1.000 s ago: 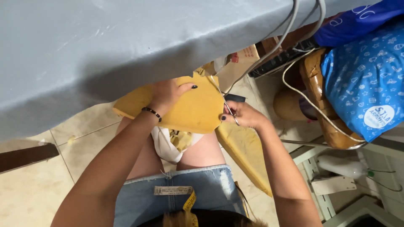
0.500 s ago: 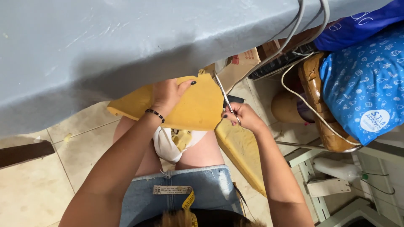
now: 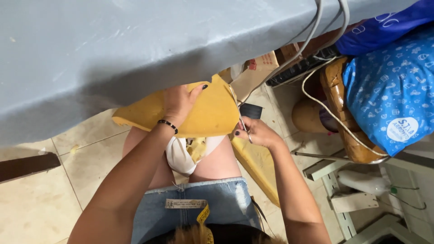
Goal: Trimming yellow foam and white fabric using scissors at a workbench in a sewing factory.
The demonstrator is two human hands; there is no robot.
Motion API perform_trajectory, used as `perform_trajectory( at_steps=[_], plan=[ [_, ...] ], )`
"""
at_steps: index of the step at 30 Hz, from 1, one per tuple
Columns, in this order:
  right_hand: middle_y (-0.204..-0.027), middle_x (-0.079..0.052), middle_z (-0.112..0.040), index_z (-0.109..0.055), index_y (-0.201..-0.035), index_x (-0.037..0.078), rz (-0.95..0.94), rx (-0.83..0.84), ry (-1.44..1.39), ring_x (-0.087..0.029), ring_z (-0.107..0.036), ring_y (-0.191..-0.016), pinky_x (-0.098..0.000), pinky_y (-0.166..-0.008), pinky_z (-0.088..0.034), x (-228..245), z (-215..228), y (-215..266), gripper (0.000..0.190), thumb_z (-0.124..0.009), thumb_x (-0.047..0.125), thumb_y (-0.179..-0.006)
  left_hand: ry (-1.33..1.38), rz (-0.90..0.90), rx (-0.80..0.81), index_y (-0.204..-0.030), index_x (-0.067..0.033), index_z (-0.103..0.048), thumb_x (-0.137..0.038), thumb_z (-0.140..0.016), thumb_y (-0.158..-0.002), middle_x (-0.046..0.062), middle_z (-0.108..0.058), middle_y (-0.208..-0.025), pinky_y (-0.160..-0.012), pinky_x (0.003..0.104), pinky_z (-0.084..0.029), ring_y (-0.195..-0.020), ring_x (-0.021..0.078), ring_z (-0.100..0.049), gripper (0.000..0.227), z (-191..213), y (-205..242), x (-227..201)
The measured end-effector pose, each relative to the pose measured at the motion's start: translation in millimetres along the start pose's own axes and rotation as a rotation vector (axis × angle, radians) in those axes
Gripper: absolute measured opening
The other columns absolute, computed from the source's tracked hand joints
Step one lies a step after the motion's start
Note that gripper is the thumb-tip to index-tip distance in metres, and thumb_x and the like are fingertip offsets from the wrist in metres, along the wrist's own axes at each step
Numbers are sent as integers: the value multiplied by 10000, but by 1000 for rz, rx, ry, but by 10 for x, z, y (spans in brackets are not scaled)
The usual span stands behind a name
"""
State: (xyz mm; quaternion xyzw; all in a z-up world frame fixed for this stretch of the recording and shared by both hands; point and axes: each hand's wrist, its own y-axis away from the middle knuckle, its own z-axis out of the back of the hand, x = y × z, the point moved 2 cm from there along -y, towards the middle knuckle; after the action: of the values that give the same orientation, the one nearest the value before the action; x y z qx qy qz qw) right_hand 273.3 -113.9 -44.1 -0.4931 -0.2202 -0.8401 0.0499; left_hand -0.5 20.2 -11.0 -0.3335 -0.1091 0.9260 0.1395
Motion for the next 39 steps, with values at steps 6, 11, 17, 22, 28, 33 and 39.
perform_trajectory(
  at_steps=[6,11,17,22,28,33,39],
  plan=[
    [-502,-42,-607,-635,-748,102,-31,-187,-130,-138,-621,-468,-228,-471,-529,-53,-219,-84,314,-841,313,-853,37,-128,52,-1307,-47,-648,-500,-770,-890,196,-685,-1269,-1012,508,-499,-1187,423,-631,628,79,52,0],
    [-505,-74,-610,-651,-771,59,-42,-214,-236,-147,-628,-436,-245,-439,-543,112,-265,-32,276,-817,250,-881,-69,-391,656,-1499,-313,-517,-684,-870,-527,196,-417,-1523,-1086,610,-435,-1355,529,-449,1098,693,266,-386],
    [-492,-73,-594,-671,-824,44,-98,-192,-304,-132,-599,-411,-234,-447,-524,-7,-164,-95,214,-771,205,-925,-327,-236,690,-1575,-490,-298,-592,-835,-625,106,-318,-1571,-1148,637,-226,-1383,411,-433,1095,255,474,-126],
    [-791,-218,-696,-592,-1038,88,-50,-26,-71,-327,-697,-791,-455,-728,-549,-43,-3,96,420,-528,502,-1014,-402,-220,584,-1536,-586,-294,-632,-789,-687,57,-361,-1470,-1097,543,-306,-1274,340,-514,984,417,431,-157],
    [-793,-145,-708,-616,-1008,125,-60,63,-46,-305,-692,-811,-453,-775,-559,182,-142,210,383,-658,498,-933,-484,-321,420,-1520,-534,-396,-555,-845,-697,103,-464,-1356,-911,507,-466,-1063,327,-632,937,285,493,-168],
    [-767,-154,-698,-590,-1014,131,-65,7,2,-374,-700,-789,-477,-742,-549,209,-187,19,414,-578,542,-971,-441,-471,265,-1427,-421,-567,-531,-881,-628,113,-532,-1125,-728,487,-482,-805,310,-634,866,313,494,-372],
    [-538,-27,-651,-647,-834,123,-46,-198,-137,-173,-675,-541,-272,-587,-533,309,-222,-84,266,-733,352,-940,-432,-490,240,-1396,-421,-589,-528,-847,-671,80,-529,-1041,-736,479,-471,-784,284,-632,777,234,463,-430]
  ],
)
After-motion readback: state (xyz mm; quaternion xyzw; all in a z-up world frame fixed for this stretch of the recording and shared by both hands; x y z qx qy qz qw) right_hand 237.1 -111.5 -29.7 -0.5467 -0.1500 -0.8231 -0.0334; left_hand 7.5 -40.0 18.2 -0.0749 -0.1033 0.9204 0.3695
